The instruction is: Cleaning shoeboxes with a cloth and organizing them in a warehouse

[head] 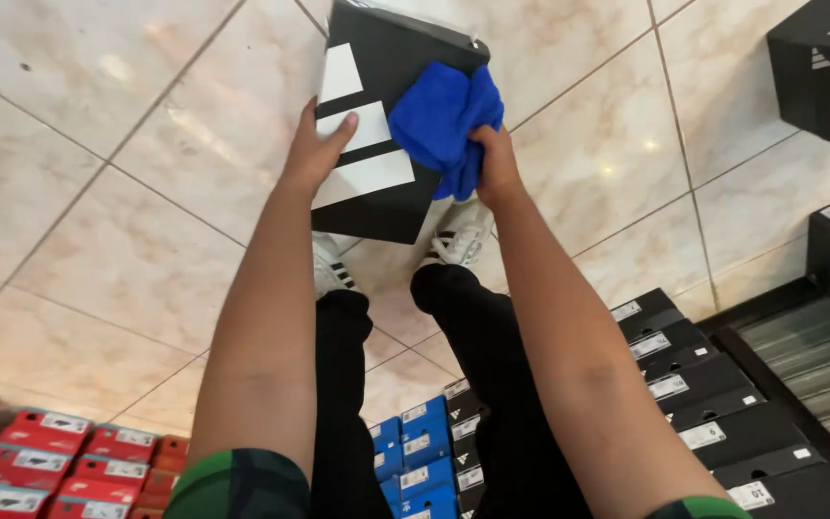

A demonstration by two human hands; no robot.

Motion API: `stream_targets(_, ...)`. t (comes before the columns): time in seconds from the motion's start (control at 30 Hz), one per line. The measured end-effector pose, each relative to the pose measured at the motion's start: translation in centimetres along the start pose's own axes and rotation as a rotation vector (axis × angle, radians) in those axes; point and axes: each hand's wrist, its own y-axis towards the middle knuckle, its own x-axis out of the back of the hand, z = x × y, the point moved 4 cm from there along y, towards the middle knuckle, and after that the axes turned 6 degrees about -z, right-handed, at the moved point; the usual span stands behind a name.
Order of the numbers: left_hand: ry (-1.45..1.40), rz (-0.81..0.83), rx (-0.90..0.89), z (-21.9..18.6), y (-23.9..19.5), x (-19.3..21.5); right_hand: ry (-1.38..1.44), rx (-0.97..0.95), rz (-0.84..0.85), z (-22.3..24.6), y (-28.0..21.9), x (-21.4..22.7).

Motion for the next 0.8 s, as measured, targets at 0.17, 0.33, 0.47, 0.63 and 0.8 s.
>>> stream_targets(0.17,-0.073,0.05,0.05,-1.5,-2.1,1.1,0.063,0.015,0.067,4.2,-4.9,-2.4)
stream_targets(0.33,-0.029,0.026,-0.04,-2.5,-7.9,3.5,-0.037,0.028,0.039,8.5,-11.3,-0.6)
stream_targets(0.47,-0.151,0.096,-0.304,-6.9,-17.9,7.9,0.052,0.057,0.092,15.7,-24.0,0.8)
stream_targets(0.63,-0.287,0.291,-0.31,-19.2,-37.9,13.9,0.107,0.107,0.017,18.2,-38.2,7.3)
stream_targets(0.8,-0.277,0.336,-0.197,-23.2,-53.1,16.8,0.026,0.317,-0.12,19.4,-54.9,12.1)
